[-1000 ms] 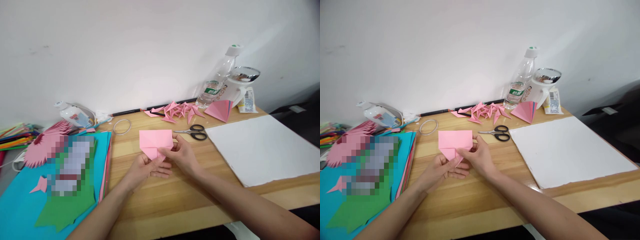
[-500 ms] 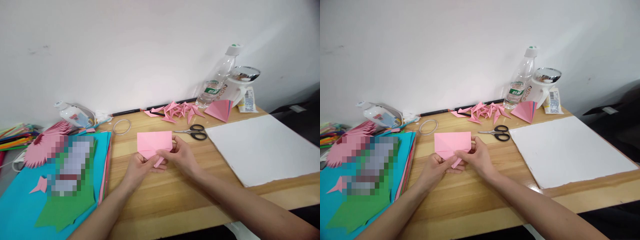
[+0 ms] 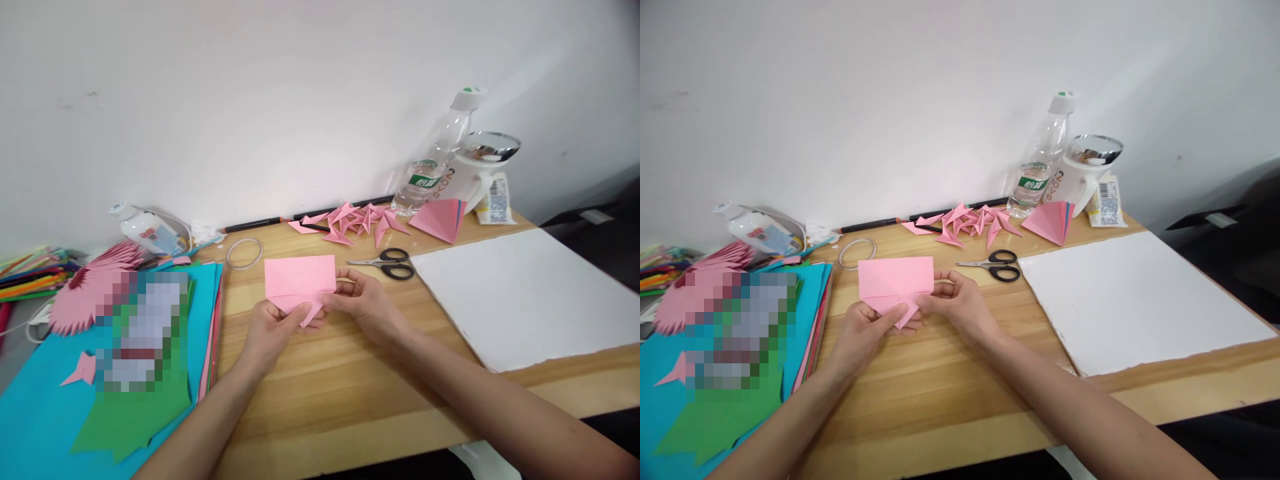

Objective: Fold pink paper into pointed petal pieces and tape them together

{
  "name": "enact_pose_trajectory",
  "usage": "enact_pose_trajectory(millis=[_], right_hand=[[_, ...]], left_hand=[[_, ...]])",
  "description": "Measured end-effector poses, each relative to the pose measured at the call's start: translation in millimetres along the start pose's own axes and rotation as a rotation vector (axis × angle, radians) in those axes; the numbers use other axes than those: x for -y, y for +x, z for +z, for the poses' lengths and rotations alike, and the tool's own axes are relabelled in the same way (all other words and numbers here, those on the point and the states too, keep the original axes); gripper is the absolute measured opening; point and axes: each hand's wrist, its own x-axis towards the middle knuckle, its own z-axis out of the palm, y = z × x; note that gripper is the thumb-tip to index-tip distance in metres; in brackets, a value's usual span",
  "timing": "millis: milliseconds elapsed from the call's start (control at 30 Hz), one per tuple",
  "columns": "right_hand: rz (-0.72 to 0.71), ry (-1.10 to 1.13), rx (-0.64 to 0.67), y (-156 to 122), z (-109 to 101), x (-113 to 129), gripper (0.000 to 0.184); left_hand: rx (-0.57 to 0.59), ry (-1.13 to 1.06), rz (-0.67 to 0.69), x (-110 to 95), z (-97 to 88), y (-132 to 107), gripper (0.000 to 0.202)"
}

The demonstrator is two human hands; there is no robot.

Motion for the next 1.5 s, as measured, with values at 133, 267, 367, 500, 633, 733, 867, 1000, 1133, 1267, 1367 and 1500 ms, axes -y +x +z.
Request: enact_pose_trajectory(millis=[133, 267, 367, 500, 633, 733, 867, 1000, 1133, 1267, 1367, 1500], right_hand=[[0.010, -0.001, 0.018, 1.0, -1.5, -1.8, 0.050], [0.008, -0.021, -0.006, 0.6, -1.6, 0.8, 0.056], [-0.011, -0.059, -0.013, -0.2, -1.5, 4.4, 0.052], [-0.030, -0.137, -0.006, 0.2, -3.6, 6.0, 0.041], [-0.039, -0.151, 0.024, 1.8, -5.0, 3.4, 0.041], [-0.030, -0.183, 0.139, 1.7, -3.2, 1.4, 0.047], [-0.029, -0.235, 0.194, -0.9, 0.4, 1.4, 0.041], [-0.019, -0.262, 0.184, -3.2, 1.0, 2.8, 0.035], [-0.001, -0.262, 0.209, -1.7, -2.9, 3.7, 0.033], [0.026, -0.281, 0.181, 2.0, -7.8, 4.6, 0.036], [-0.021, -0.302, 0.161, 3.1, -7.6, 2.5, 0.037], [-0.112, -0.304, 0.159, 2.4, -3.1, -2.0, 0.030]], left_hand=[[-0.018, 0.078, 0.005, -0.9, -0.7, 0.7, 0.023], [0.001, 0.087, 0.011, 0.4, -2.3, 0.3, 0.022], [0.029, 0.074, 0.026, 0.7, -3.3, -0.7, 0.022], [0.033, 0.062, 0.031, -0.5, -4.2, -1.7, 0.025], [0.026, 0.058, 0.027, -3.2, -2.8, -2.3, 0.025], [0.000, 0.110, 0.034, -6.3, 0.0, -3.1, 0.021], [-0.025, 0.172, 0.041, -6.9, 3.2, -4.5, 0.021], [-0.005, 0.208, 0.031, -5.3, 3.4, -4.6, 0.024], [-0.034, 0.279, 0.053, -8.4, 2.0, -3.1, 0.023], [-0.063, 0.258, 0.061, -11.4, 1.6, -1.7, 0.021], [-0.064, 0.220, 0.059, -10.6, 2.7, -1.7, 0.020], [-0.051, 0.186, 0.041, -8.3, 4.5, -2.6, 0.020]])
